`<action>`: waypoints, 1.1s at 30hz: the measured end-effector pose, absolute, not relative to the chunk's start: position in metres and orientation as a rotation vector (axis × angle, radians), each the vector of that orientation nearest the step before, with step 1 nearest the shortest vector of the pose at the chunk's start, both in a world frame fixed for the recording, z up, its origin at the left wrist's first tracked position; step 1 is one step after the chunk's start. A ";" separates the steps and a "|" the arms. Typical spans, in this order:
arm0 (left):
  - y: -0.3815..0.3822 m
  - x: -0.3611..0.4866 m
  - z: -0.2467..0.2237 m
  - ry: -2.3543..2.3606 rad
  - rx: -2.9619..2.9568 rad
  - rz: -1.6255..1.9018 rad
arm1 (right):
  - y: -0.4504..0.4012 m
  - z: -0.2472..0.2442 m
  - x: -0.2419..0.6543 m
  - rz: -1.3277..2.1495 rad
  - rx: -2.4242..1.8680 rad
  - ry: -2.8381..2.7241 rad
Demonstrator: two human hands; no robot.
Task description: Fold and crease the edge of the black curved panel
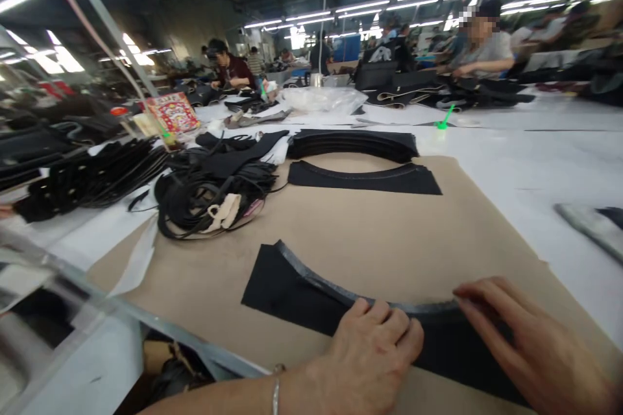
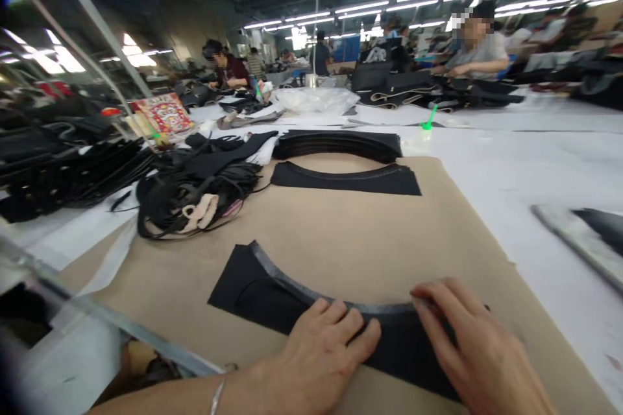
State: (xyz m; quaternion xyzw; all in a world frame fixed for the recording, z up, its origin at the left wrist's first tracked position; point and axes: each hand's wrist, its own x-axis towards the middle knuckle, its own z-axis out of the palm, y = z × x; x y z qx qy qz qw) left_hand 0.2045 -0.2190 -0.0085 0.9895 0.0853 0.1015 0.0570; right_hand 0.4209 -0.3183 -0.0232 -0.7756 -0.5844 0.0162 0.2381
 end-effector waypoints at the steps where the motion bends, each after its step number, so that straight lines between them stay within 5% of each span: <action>1: -0.219 0.204 -0.009 0.273 2.987 0.329 | -0.316 -0.027 0.411 0.073 -1.988 -1.709; 6: -0.210 0.181 -0.003 0.361 2.751 0.370 | -0.307 -0.040 0.375 0.089 -1.675 -1.990; 13: -0.160 0.139 0.019 1.143 2.481 0.442 | -0.296 -0.019 0.347 0.008 -1.638 -1.983; 33: -0.134 0.134 0.012 1.115 2.436 0.165 | -0.289 -0.033 0.325 -0.108 -1.612 -2.015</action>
